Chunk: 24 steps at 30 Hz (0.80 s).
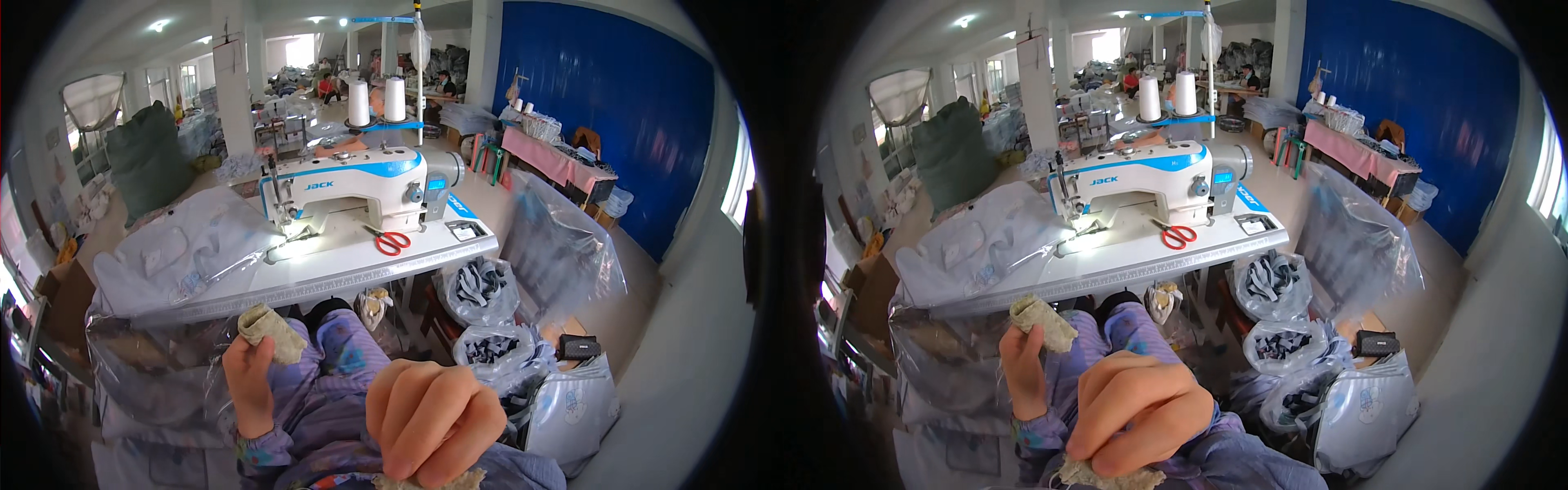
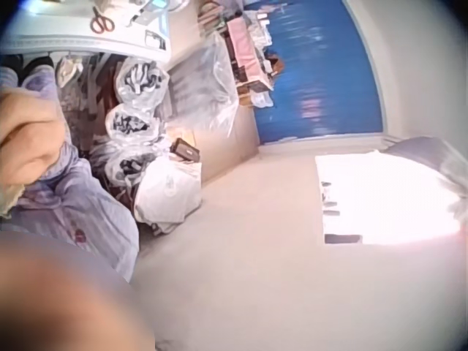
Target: Manually inspecting and removing loose threads or small imperfections from fabric components at a workstation.
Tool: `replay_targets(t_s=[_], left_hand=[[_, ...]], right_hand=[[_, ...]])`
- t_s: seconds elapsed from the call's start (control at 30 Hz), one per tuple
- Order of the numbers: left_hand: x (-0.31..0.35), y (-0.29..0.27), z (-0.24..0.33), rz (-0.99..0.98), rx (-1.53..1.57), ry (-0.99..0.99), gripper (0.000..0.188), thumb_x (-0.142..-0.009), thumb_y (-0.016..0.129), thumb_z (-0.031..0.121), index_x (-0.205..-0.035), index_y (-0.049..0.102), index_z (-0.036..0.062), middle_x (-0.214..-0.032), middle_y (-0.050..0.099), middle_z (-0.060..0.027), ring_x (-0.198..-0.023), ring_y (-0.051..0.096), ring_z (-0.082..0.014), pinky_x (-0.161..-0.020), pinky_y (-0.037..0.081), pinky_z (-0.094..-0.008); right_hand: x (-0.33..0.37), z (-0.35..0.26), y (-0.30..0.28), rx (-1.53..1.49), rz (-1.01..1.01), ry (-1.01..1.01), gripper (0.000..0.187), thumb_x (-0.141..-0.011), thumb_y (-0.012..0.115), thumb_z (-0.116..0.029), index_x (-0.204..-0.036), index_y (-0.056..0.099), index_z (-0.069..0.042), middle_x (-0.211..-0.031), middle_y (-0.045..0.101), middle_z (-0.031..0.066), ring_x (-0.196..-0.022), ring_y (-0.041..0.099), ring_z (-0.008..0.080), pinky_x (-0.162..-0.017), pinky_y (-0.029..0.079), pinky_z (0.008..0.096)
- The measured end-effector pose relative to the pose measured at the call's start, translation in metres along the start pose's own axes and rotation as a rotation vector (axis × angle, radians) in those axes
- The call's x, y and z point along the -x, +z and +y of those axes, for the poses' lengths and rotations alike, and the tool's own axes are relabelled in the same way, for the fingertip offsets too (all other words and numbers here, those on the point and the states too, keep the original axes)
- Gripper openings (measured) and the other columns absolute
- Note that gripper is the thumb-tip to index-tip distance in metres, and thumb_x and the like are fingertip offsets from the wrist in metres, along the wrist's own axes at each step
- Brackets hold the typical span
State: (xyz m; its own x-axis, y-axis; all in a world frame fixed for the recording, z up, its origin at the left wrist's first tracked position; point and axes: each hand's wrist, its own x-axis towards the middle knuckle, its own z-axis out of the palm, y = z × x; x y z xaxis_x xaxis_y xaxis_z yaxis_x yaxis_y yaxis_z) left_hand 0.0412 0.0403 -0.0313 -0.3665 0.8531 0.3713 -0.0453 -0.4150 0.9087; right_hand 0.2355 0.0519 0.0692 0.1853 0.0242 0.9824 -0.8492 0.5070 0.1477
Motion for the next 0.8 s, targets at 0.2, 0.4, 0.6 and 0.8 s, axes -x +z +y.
replay_targets(t_s=[0.2,0.4,0.6,0.8], left_hand=[[0.0,0.005,0.005,0.001,0.076,-0.005,0.024,-0.098,0.059,0.006,-0.117,0.065,-0.008,-0.105,0.07,-0.0075,-0.093,0.066,-0.0132,-0.086,0.051,-0.0278],[0.001,0.005,0.005,-0.006,0.066,-0.021,0.023,-0.098,0.058,0.006,-0.116,0.066,-0.0075,-0.105,0.071,-0.0087,-0.093,0.066,-0.0137,-0.085,0.052,-0.0282],[0.002,0.004,0.004,0.001,0.043,-0.043,0.025,-0.097,0.058,0.003,-0.118,0.065,-0.0081,-0.108,0.071,-0.0092,-0.096,0.067,-0.0144,-0.087,0.052,-0.0282],[0.0,0.0,0.001,0.003,0.055,-0.06,0.025,-0.096,0.058,0.0,-0.118,0.064,-0.0085,-0.11,0.07,-0.0079,-0.097,0.066,-0.0129,-0.088,0.052,-0.0277]], right_hand=[[0.002,-0.004,-0.001,-0.082,-0.033,0.041,0.009,-0.093,0.065,-0.002,-0.091,0.069,0.006,-0.094,0.069,0.0317,-0.055,0.064,0.0264,-0.048,0.051,0.031],[-0.001,-0.005,0.002,-0.069,-0.026,0.04,0.009,-0.092,0.066,-0.001,-0.089,0.069,0.007,-0.094,0.069,0.0309,-0.056,0.064,0.0264,-0.048,0.051,0.0313],[-0.023,-0.004,0.003,-0.046,-0.185,0.05,0.003,-0.091,0.07,-0.001,-0.089,0.07,0.0,-0.094,0.072,0.02,-0.069,0.064,0.0185,-0.055,0.053,0.0258],[-0.02,-0.003,0.005,-0.003,-0.184,0.071,0.006,-0.092,0.071,-0.004,-0.088,0.068,-0.001,-0.096,0.071,0.0183,-0.072,0.065,0.0191,-0.059,0.055,0.0252]])
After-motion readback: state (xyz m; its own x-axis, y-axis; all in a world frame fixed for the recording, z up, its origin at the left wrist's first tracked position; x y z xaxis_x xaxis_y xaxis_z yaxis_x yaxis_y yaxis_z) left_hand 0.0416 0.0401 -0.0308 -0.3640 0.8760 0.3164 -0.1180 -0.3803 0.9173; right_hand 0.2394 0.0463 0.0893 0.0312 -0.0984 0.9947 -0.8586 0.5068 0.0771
